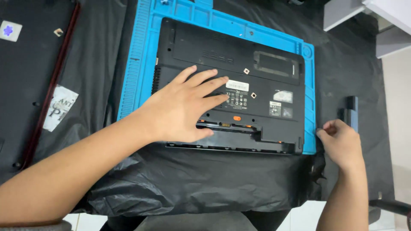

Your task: Unscrewing and removing the back cover and battery of a laptop.

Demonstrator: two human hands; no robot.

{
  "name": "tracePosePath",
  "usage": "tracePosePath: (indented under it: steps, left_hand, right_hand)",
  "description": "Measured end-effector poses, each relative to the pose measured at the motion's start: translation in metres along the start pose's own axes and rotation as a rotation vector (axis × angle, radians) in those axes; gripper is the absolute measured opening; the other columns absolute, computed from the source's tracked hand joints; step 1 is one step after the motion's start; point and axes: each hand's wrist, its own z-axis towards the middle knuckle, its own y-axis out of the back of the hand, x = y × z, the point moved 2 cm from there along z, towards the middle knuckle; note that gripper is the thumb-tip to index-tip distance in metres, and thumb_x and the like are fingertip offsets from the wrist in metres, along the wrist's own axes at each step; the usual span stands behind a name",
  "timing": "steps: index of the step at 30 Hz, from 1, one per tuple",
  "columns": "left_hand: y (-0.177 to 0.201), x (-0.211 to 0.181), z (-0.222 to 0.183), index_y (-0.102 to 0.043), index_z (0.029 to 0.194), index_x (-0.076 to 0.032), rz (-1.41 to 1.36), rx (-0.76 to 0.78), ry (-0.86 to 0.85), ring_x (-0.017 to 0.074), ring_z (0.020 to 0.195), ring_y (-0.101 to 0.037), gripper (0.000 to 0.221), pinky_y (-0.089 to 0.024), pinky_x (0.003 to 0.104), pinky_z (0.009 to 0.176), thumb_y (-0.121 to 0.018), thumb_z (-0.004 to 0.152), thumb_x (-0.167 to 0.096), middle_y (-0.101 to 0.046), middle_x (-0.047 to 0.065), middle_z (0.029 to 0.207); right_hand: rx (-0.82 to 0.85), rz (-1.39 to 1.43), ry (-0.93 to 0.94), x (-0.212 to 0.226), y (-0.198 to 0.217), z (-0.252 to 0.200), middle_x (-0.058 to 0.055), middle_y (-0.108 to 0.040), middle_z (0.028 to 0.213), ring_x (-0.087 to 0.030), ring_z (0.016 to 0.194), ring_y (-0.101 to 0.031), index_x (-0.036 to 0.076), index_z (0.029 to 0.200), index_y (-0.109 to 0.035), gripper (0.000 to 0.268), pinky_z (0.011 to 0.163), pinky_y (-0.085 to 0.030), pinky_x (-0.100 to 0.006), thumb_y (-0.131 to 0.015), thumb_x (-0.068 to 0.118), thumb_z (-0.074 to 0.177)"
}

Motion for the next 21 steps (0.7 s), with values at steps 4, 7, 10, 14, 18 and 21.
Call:
tracePosePath:
  steps: [4, 7, 10, 14, 18, 21]
  left_hand:
    - [0.0, -0.001, 0.0, -0.064, 0.133, -0.005, 0.014, -0.013, 0.015, 0.0339, 0.144, -0.036, 0.074, -0.024, 0.056, 0.118, -0.078, 0.073, -0.046, -0.046, 0.015, 0.152]
    - [0.002, -0.002, 0.0, -0.064, 0.132, -0.006, 0.019, -0.011, 0.019, 0.0336, 0.144, -0.037, 0.071, -0.025, 0.055, 0.118, -0.077, 0.074, -0.045, -0.047, 0.016, 0.152]
    - [0.001, -0.001, 0.0, -0.064, 0.132, -0.006, 0.007, -0.023, 0.016, 0.0336, 0.144, -0.037, 0.069, -0.024, 0.055, 0.118, -0.076, 0.077, -0.045, -0.048, 0.015, 0.151]
    - [0.0, -0.002, -0.001, -0.064, 0.133, -0.006, 0.017, -0.022, 0.02, 0.0335, 0.144, -0.036, 0.068, -0.024, 0.055, 0.118, -0.074, 0.078, -0.045, -0.047, 0.015, 0.151]
    - [-0.002, 0.0, -0.001, -0.063, 0.133, -0.005, 0.045, -0.019, 0.011, 0.0348, 0.144, -0.036, 0.068, -0.024, 0.056, 0.117, -0.071, 0.081, -0.048, -0.046, 0.017, 0.151]
    - [-0.002, -0.002, -0.001, -0.063, 0.133, -0.005, 0.057, -0.014, 0.003, 0.0356, 0.144, -0.035, 0.068, -0.023, 0.057, 0.117, -0.07, 0.082, -0.049, -0.046, 0.017, 0.152]
  right_hand:
    - [-0.048, 0.032, 0.016, 0.017, 0.007, -0.008, -0.014, -0.074, 0.088, -0.024, 0.083, -0.073, 0.002, 0.125, -0.071, 0.046, 0.077, -0.056, -0.037, -0.079, 0.016, 0.082]
    - [0.009, 0.032, 0.006, 0.006, 0.002, 0.001, -0.014, -0.074, 0.086, -0.023, 0.08, -0.073, 0.001, 0.117, -0.074, 0.045, 0.076, -0.057, -0.037, -0.081, 0.014, 0.075]
    - [-0.023, 0.066, -0.024, 0.001, -0.004, 0.002, -0.015, -0.073, 0.086, -0.024, 0.078, -0.07, 0.0, 0.12, -0.073, 0.048, 0.075, -0.056, -0.036, -0.081, 0.014, 0.075]
    - [-0.08, 0.093, -0.001, -0.004, -0.004, -0.01, -0.013, -0.073, 0.088, -0.021, 0.08, -0.07, 0.0, 0.121, -0.072, 0.041, 0.076, -0.055, -0.034, -0.076, 0.014, 0.082]
    - [-0.185, 0.186, -0.013, 0.0, 0.044, -0.02, -0.007, -0.07, 0.093, -0.017, 0.082, -0.065, 0.003, 0.117, -0.073, 0.034, 0.073, -0.052, -0.033, -0.08, 0.019, 0.089]
    - [-0.296, 0.354, 0.096, -0.112, 0.075, 0.028, -0.003, -0.061, 0.095, -0.015, 0.085, -0.055, 0.002, 0.109, -0.066, 0.021, 0.075, -0.045, -0.028, -0.072, 0.02, 0.1]
